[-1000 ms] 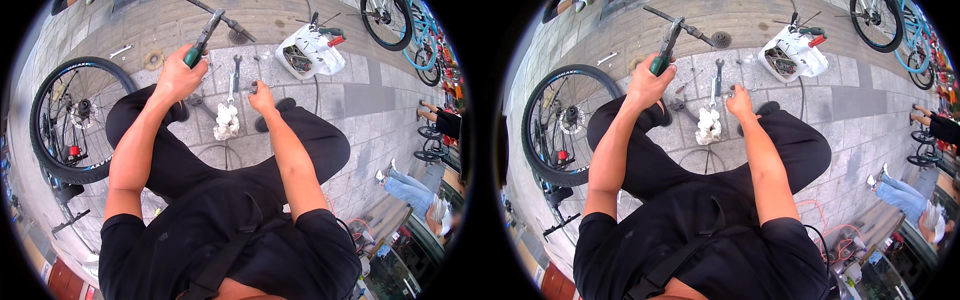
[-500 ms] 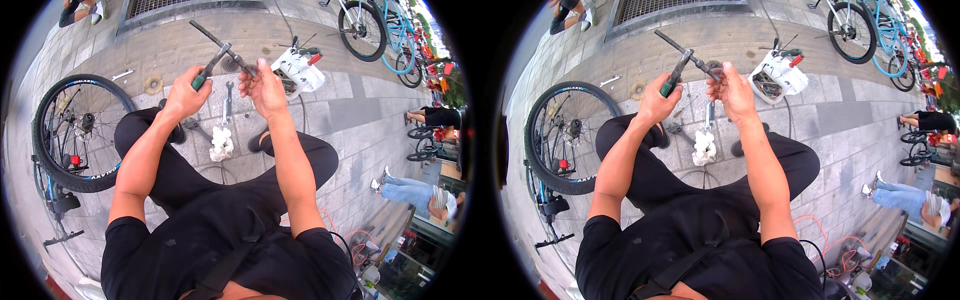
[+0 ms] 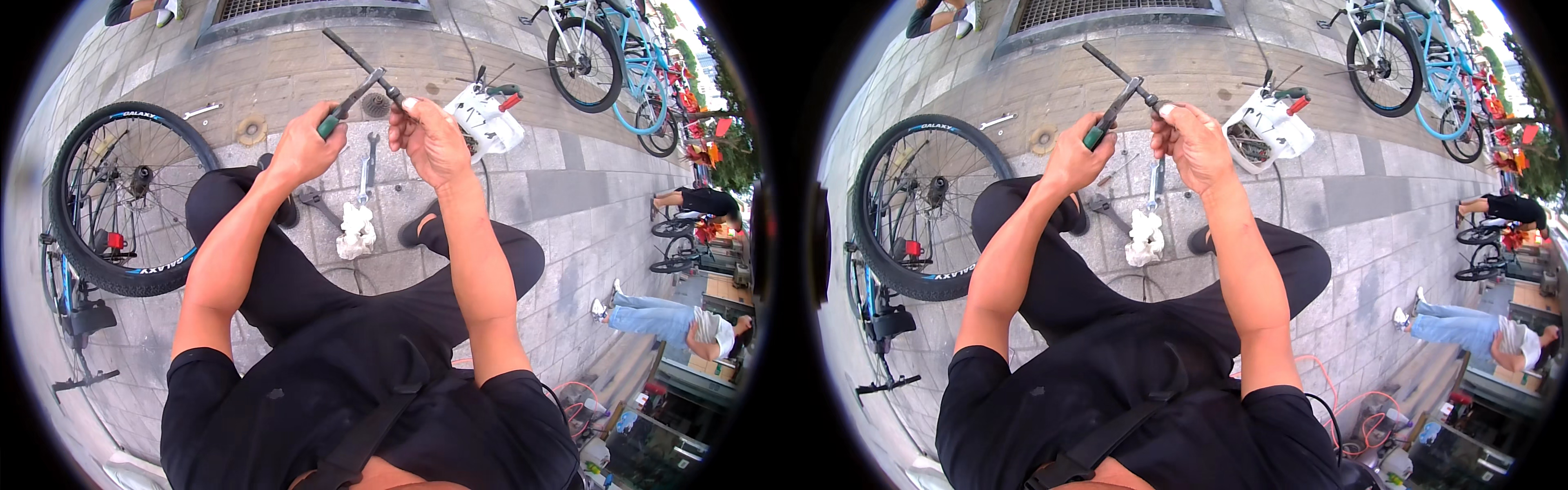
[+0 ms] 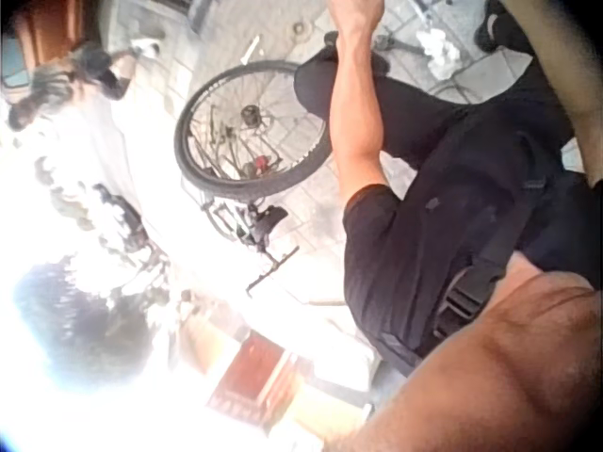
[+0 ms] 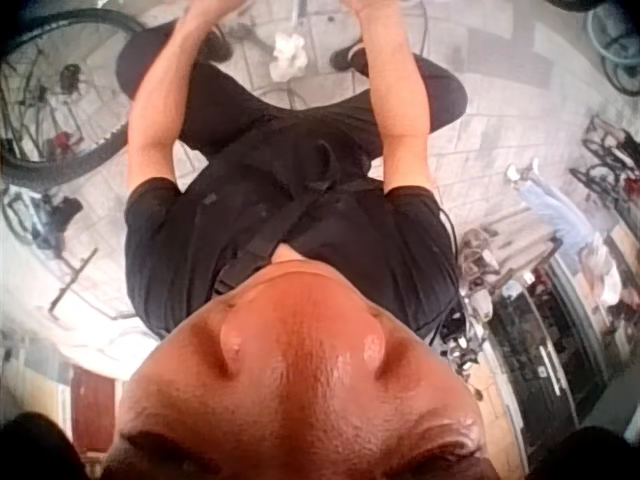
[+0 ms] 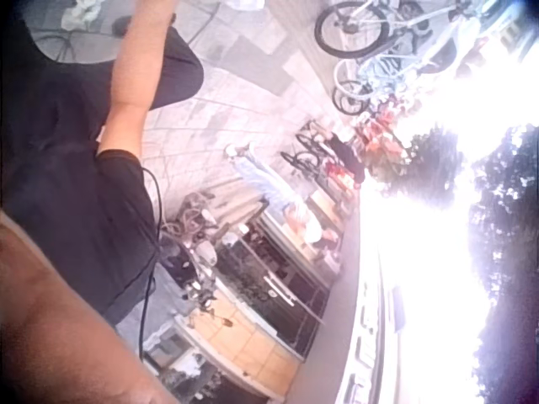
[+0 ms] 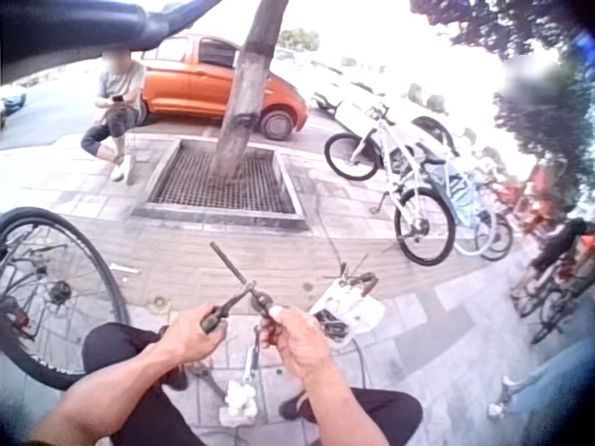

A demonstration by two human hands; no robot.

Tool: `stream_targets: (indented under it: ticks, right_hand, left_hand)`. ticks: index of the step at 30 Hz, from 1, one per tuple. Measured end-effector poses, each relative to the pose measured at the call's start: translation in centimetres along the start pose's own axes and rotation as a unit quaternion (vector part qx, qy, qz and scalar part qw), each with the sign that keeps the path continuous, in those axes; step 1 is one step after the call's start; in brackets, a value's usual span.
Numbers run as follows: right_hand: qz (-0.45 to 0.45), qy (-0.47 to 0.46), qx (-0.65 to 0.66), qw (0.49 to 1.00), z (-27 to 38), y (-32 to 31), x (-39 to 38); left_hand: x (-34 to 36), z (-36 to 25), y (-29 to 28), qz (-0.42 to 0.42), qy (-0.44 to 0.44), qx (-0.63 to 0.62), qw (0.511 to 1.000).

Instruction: The person sits on the sidewalk and cleans a bicycle cable with a cloth. They then use pliers to grip and adjust the cable housing, repeatedly manipulating the tool and wiping the cable.

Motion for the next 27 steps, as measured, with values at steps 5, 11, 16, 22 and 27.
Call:
stream_targets:
  ticks: [5,11,16,22,27]
  right_hand:
    - [-0.034,-0.036,-0.014,0.999,-1.3,-2.7,0.7]
    - [-0.096,0.048,-0.192,0.976,-5.2,-10.3,-1.3]
    - [-0.074,0.18,-0.576,0.794,-15.9,-19.7,-4.2]
    - [-0.056,0.248,-0.623,0.74,-21.3,-22.4,-6.8]
    - [-0.092,0.208,-0.56,0.797,-23.2,-23.3,-7.3]
  left_hand:
    - [0.8,3.1,-0.6,-0.062,-0.03,0.04,0.997]
    - [1.9,3.5,-2.0,-0.061,-0.074,0.006,0.995]
    - [2.5,3.2,-1.0,-0.032,-0.085,-0.009,0.996]
    - [3.0,2.3,0.6,-0.006,-0.08,0.016,0.997]
    - [3.4,1.3,1.4,0.024,-0.085,0.02,0.996]
Point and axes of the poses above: each hand's wrist, its own x-axis towards the middle knuckle, its own y-axis out of the palm, z = x × y, the point moved 10 cm from there along x, towards the middle knuckle, and after that the axes turned 10 degrees about -y, right-handed, at the moved point
